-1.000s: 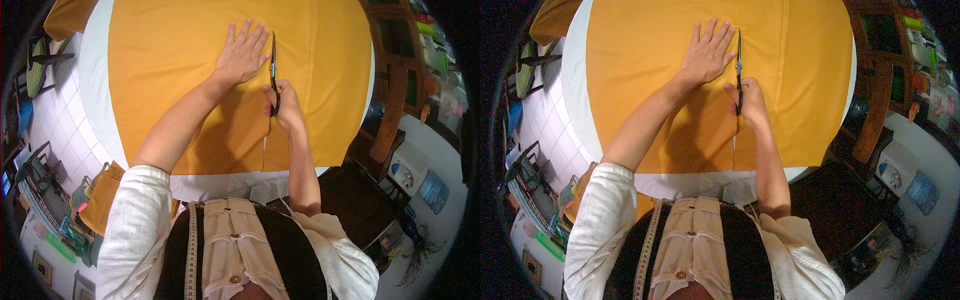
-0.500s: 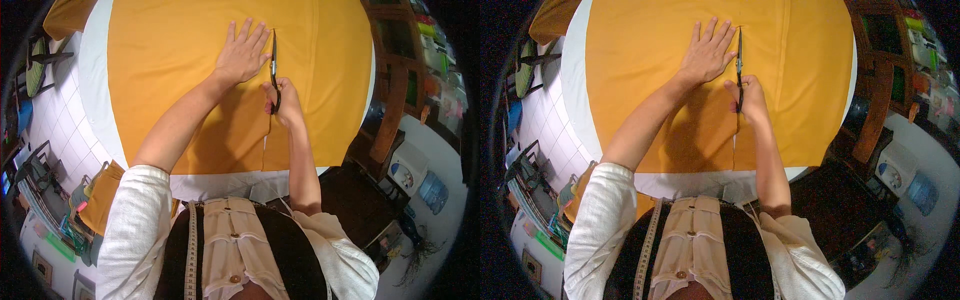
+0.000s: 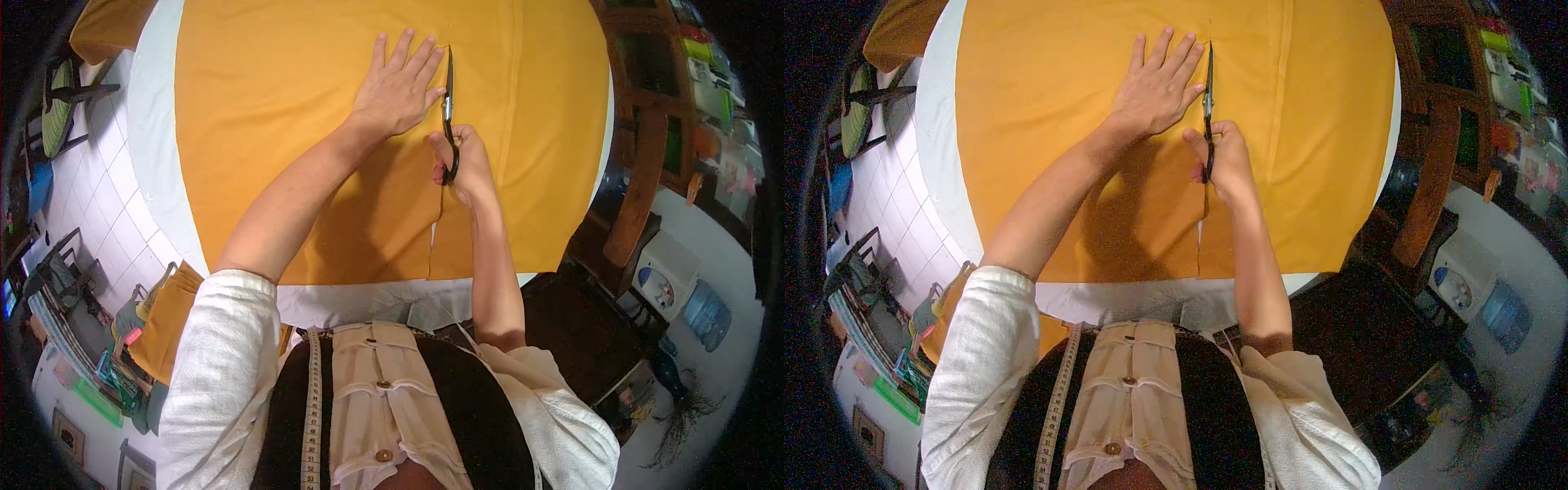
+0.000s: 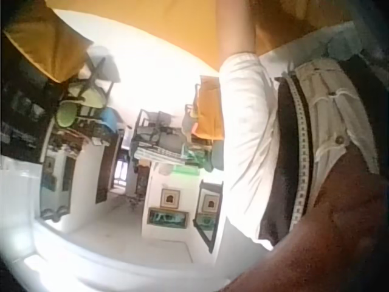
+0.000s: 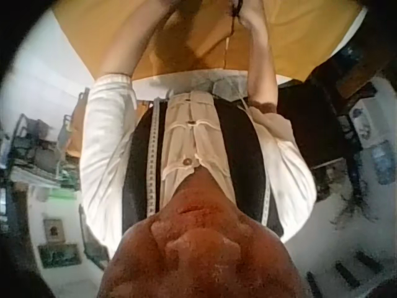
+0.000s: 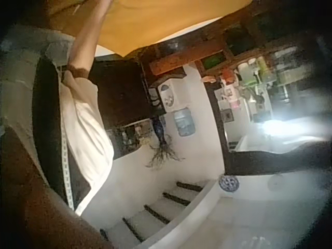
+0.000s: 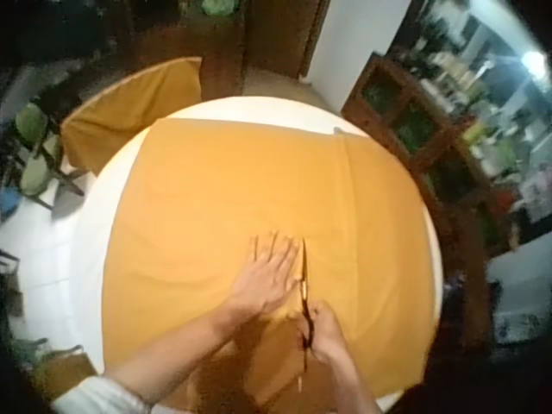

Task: Measure a piece of yellow fabric with a measuring tape, mark it with a pencil, and then cut it along the marked line with scissors.

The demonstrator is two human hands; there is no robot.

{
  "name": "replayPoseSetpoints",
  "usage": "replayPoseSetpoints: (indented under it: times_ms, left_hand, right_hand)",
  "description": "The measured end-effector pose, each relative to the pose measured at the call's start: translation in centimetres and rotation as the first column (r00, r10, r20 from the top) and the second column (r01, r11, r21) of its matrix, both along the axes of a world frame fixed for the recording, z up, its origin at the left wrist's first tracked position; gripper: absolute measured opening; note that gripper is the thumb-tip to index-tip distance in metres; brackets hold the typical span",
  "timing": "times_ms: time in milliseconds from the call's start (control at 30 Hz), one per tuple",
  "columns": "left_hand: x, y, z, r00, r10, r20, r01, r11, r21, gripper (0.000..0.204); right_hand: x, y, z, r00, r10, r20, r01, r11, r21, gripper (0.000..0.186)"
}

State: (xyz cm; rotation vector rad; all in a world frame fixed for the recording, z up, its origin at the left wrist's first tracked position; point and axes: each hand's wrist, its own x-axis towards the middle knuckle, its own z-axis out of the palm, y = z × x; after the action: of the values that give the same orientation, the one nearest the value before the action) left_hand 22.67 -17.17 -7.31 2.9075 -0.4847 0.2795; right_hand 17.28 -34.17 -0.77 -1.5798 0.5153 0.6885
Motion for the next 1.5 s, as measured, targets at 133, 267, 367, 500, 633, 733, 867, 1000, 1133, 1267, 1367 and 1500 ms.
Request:
replayPoseSetpoints:
  times_ms: [133, 267, 367, 500, 633, 733, 867, 1000, 1133, 1267, 1367, 1500]
  left_hand:
    - [-0.1, 0.0, 0.1, 1.0, -0.003, -0.019, 0.003, 1.0, -0.017, 0.067]
    - [-0.1, 0.0, 0.3, 1.0, -0.017, -0.009, 0.016, 0.999, -0.028, 0.069]
    - [0.0, 0.1, 0.4, 1.0, -0.015, -0.02, 0.014, 0.999, -0.031, 0.069]
    - [0.0, 0.1, 0.4, 0.999, -0.015, -0.031, 0.014, 0.999, -0.041, 0.071]
    - [-0.1, 0.1, 0.3, 0.999, -0.021, -0.035, 0.019, 0.998, -0.058, 0.071]
    - [-0.1, 0.2, 0.3, 0.999, -0.028, -0.027, 0.027, 0.998, -0.058, 0.072]
    - [-0.2, 0.1, 0.3, 0.999, -0.031, -0.028, 0.03, 0.998, -0.052, 0.072]
    - [-0.3, 0.1, 0.1, 0.999, -0.034, -0.013, 0.033, 0.998, -0.059, 0.072]
    - [-0.2, 0.2, -0.3, 0.998, -0.038, 0.046, 0.042, 0.995, -0.093, 0.071]
    - [0.0, 0.2, -0.2, 0.997, -0.04, 0.064, 0.046, 0.994, -0.103, 0.069]
    - [0.0, 0.3, -0.5, 0.997, -0.034, 0.069, 0.041, 0.993, -0.107, 0.067]
    - [1.6, 0.3, -0.1, 0.997, -0.008, 0.083, 0.018, 0.994, -0.111, 0.064]
  right_hand:
    - [-0.1, 0.1, 0.1, 1.0, -0.001, 0.005, 0.001, 1.0, -0.004, 0.045]
    - [0.8, 0.3, -0.2, 0.999, -0.003, 0.049, 0.002, 1.0, 0.011, 0.045]
    - [0.7, 0.3, -0.1, 0.999, 0.002, 0.039, -0.002, 1.0, 0.002, 0.045]
    - [0.7, 0.3, 0.0, 0.999, 0.004, 0.031, -0.004, 1.0, -0.007, 0.045]
    - [0.9, 0.3, 0.0, 0.999, 0.002, 0.035, -0.002, 1.0, -0.003, 0.046]
    - [0.9, 0.3, -0.2, 0.999, -0.002, 0.036, 0.002, 1.0, 0.012, 0.047]
    - [0.6, 0.1, -0.5, 0.999, -0.001, 0.038, 0.0, 1.0, 0.007, 0.048]
    - [0.8, 0.3, -0.2, 0.999, -0.003, 0.046, 0.003, 1.0, 0.004, 0.046]
    - [1.5, 0.8, 0.3, 0.998, -0.018, 0.068, 0.016, 1.0, 0.021, 0.041]
    - [1.2, 0.6, 0.0, 0.997, -0.011, 0.076, 0.011, 1.0, 0.009, 0.041]
    - [1.0, 0.6, -0.1, 0.997, -0.009, 0.071, 0.01, 1.0, -0.002, 0.041]
    - [0.7, 0.7, -0.2, 0.998, -0.007, 0.061, 0.009, 0.999, -0.032, 0.039]
